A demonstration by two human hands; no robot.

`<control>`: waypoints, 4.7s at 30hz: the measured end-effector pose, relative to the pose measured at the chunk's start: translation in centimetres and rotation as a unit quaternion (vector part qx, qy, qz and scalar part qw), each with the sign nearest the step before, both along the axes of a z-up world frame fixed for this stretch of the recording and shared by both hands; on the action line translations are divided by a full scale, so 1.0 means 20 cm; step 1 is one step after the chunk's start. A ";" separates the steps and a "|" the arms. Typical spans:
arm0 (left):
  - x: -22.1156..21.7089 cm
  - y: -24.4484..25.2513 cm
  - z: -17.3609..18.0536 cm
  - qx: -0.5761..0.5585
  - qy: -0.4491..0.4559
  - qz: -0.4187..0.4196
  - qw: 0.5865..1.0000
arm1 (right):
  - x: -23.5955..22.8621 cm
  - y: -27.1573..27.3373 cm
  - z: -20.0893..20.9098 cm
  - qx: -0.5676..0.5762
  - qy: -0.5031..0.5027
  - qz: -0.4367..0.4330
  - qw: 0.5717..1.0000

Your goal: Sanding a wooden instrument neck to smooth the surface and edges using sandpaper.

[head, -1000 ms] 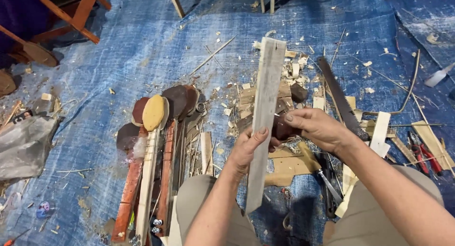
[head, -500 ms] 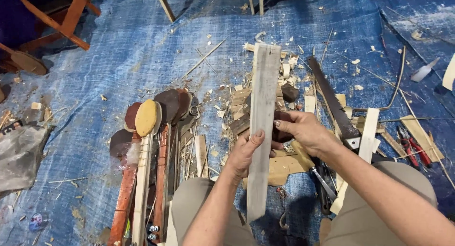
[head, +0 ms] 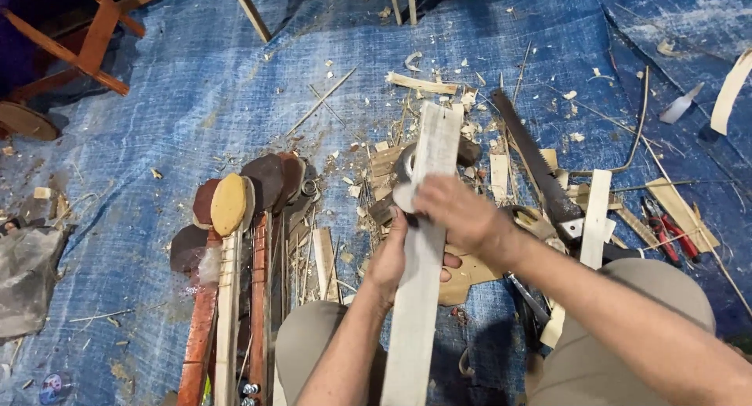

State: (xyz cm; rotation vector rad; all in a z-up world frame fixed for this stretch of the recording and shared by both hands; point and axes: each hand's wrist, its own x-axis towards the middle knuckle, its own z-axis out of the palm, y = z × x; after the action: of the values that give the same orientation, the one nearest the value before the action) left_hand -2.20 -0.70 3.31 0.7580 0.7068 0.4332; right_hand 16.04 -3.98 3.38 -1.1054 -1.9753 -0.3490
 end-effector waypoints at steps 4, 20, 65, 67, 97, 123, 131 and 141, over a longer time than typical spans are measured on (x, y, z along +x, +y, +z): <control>-0.01 -0.02 0.07 0.051 0.026 -0.114 0.992 | 0.23 0.16 0.01 0.011 0.025 -0.071 0.997; 0.00 -0.03 0.02 0.065 0.002 -0.164 0.984 | 0.30 0.25 -0.13 0.075 -0.007 -0.170 0.983; -0.04 0.12 -0.17 -0.055 -0.033 0.002 0.998 | 0.30 0.08 -0.08 -0.194 0.356 -0.133 0.904; -0.05 0.13 -0.15 -0.056 -0.037 0.014 0.998 | 0.30 0.04 0.07 -0.238 0.398 -0.192 0.865; 0.01 0.18 -0.36 -0.118 -0.068 0.103 0.985 | 0.35 0.11 0.04 -0.214 0.615 -0.256 0.715; -0.06 0.34 0.01 -0.110 -0.159 0.083 0.978 | -0.06 -0.03 0.39 -0.117 0.399 -0.255 0.873; -0.03 0.14 0.28 0.127 0.309 0.045 0.942 | -0.26 -0.01 0.06 0.082 0.096 0.068 0.990; -0.06 0.17 0.07 0.068 0.108 0.095 0.987 | -0.24 0.10 0.06 0.054 0.106 -0.038 0.992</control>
State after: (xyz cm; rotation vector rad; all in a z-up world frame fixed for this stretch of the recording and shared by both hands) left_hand -3.42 2.70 4.80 0.8788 0.9652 0.5833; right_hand 11.32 -1.98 4.57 -1.1042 -1.7113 -0.3585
